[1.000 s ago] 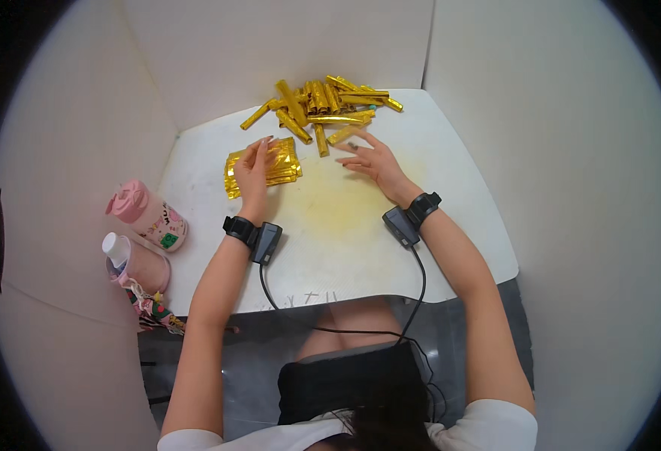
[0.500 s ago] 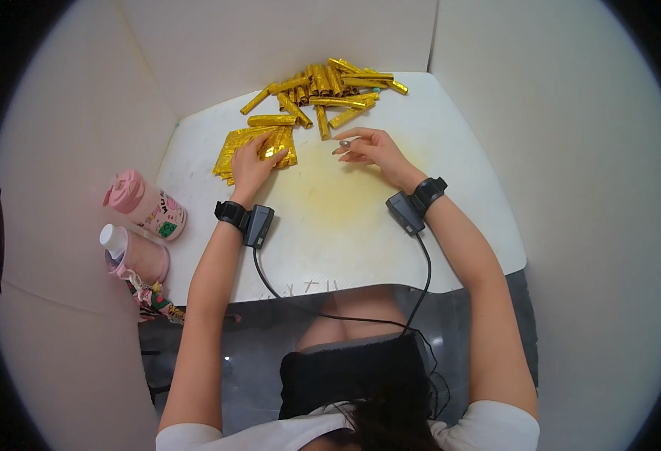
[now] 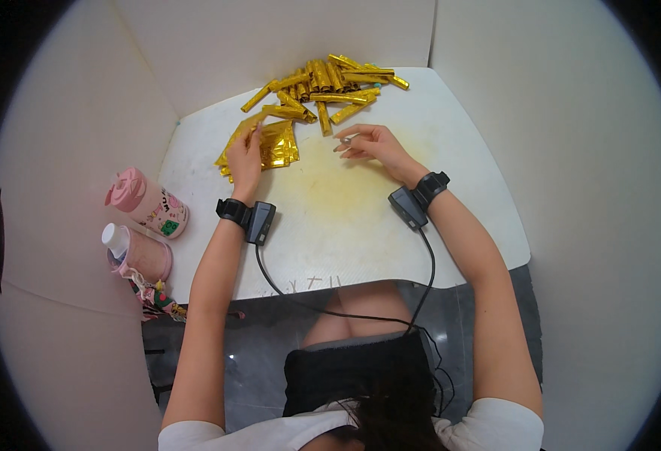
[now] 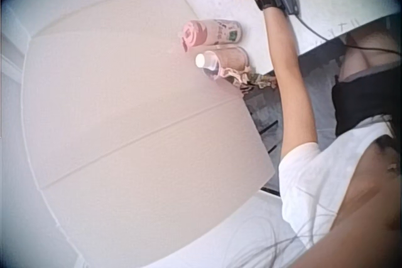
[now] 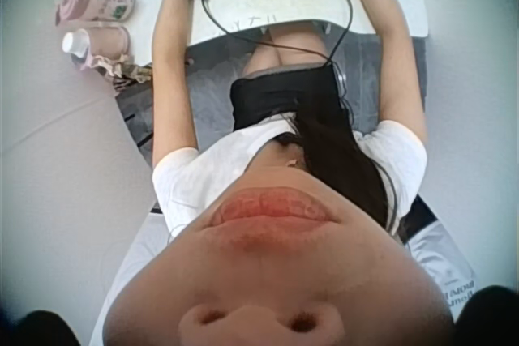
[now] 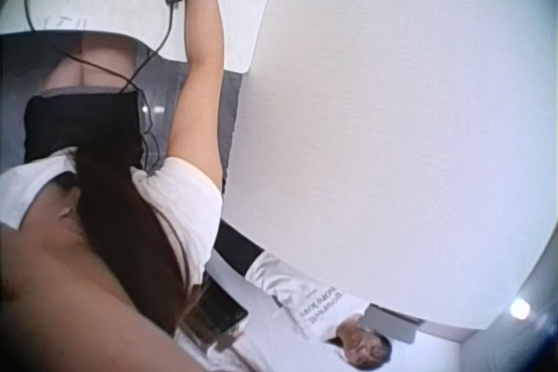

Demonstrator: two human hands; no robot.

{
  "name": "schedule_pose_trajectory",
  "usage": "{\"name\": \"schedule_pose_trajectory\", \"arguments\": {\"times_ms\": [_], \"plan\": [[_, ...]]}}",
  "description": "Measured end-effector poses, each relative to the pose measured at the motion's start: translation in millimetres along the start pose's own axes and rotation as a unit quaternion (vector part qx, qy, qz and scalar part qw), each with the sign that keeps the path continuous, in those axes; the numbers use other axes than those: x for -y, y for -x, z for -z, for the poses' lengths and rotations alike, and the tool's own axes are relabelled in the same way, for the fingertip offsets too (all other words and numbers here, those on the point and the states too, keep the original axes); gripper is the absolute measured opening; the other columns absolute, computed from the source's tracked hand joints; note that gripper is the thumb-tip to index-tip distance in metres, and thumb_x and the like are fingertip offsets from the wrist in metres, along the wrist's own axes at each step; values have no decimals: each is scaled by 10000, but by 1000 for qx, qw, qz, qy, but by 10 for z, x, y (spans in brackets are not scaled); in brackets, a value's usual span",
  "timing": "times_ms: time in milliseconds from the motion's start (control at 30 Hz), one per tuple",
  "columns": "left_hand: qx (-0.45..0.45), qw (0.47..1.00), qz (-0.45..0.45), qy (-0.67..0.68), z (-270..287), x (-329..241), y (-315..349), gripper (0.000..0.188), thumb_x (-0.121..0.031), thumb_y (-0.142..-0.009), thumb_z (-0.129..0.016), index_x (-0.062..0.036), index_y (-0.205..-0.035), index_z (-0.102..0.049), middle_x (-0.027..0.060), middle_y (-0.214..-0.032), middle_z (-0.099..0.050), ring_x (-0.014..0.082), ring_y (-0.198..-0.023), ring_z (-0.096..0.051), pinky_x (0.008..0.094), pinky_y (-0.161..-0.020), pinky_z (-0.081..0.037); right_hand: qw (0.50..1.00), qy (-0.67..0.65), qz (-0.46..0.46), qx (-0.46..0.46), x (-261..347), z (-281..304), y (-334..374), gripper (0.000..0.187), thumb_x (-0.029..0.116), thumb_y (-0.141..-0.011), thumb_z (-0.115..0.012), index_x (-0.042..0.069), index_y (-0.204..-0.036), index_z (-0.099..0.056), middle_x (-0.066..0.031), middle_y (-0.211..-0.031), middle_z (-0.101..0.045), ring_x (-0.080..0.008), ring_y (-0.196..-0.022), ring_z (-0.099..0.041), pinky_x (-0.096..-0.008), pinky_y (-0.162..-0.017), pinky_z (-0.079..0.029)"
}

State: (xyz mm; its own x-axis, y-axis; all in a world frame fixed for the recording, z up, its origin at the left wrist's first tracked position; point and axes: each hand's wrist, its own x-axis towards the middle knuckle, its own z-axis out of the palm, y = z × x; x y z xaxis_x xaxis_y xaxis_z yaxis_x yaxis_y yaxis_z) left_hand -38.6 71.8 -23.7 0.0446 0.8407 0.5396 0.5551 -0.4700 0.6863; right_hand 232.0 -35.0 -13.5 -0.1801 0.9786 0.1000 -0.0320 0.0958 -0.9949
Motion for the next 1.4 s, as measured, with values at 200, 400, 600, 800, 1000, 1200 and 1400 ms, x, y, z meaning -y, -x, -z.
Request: {"name": "schedule_pose_trajectory", "arguments": {"times_ms": [200, 400, 600, 800, 1000, 1200, 1400], "plan": [[-42, 912, 2, 408, -43, -247, 42, 375, -331, -989, -515, 1, -1102, -647, 34, -839, -653, 178, -748, -607, 330, -693, -475, 998, -2, 54, -36, 79, -189, 23, 487, 86, -899, -598, 61, -1367, -463, -135, -1248, -597, -190, -1112, -587, -287, -951, -478], [180, 710, 281, 620, -223, -507, 310, 423, -366, -974, -519, -63, -1268, -529, 57, -1210, -595, 181, -1093, -569, 317, -952, -445, 994, 61, 79, -44, 88, -168, -11, 604, 173, -864, -689, 52, -1395, -427, -114, -1290, -554, -155, -1203, -504, -297, -977, -443], [228, 680, 274, 640, -149, -394, 280, 490, -399, -966, -444, -72, -1329, -455, 75, -1314, -537, 214, -1216, -512, 374, -1032, -397, 996, 50, -23, -75, 119, -173, -3, 464, 183, -875, -686, 14, -1277, -528, -88, -1080, -665, -113, -1001, -616, -277, -861, -497], [284, 715, 265, 581, -105, -503, 282, 508, -419, -950, -430, -58, -1307, -464, 98, -1255, -571, 230, -1136, -578, 447, -959, -480, 985, -24, 55, -164, 54, -38, -28, 385, 86, -868, -664, 2, -1228, -556, -102, -1040, -686, -122, -893, -666, -274, -779, -536], [286, 799, 252, 465, -194, -522, 329, 343, -150, -923, -568, -38, -1243, -512, 83, -1167, -596, 196, -1066, -610, 410, -876, -563, 984, 5, 80, -156, -9, -29, -67, 211, -2, -861, -594, -1, -1058, -669, -93, -1085, -681, -122, -946, -637, -252, -847, -510], [292, 798, 181, 496, -177, -507, 332, 393, -268, -978, -463, -88, -1327, -488, 100, -1241, -578, 198, -1086, -605, 389, -879, -553, 988, -32, 82, -125, -19, 23, -80, 176, -54, -837, -555, -6, -960, -672, -91, -1213, -643, -144, -1052, -598, -272, -909, -487], [292, 751, 238, 543, -69, -641, 319, 512, -465, -961, -404, -129, -1336, -498, 94, -1259, -582, 190, -1081, -613, 382, -877, -544, 992, 43, 97, -74, -16, 18, -69, 150, 3, -836, -612, 25, -979, -651, -89, -1301, -586, -141, -1136, -556, -274, -983, -436]]}}
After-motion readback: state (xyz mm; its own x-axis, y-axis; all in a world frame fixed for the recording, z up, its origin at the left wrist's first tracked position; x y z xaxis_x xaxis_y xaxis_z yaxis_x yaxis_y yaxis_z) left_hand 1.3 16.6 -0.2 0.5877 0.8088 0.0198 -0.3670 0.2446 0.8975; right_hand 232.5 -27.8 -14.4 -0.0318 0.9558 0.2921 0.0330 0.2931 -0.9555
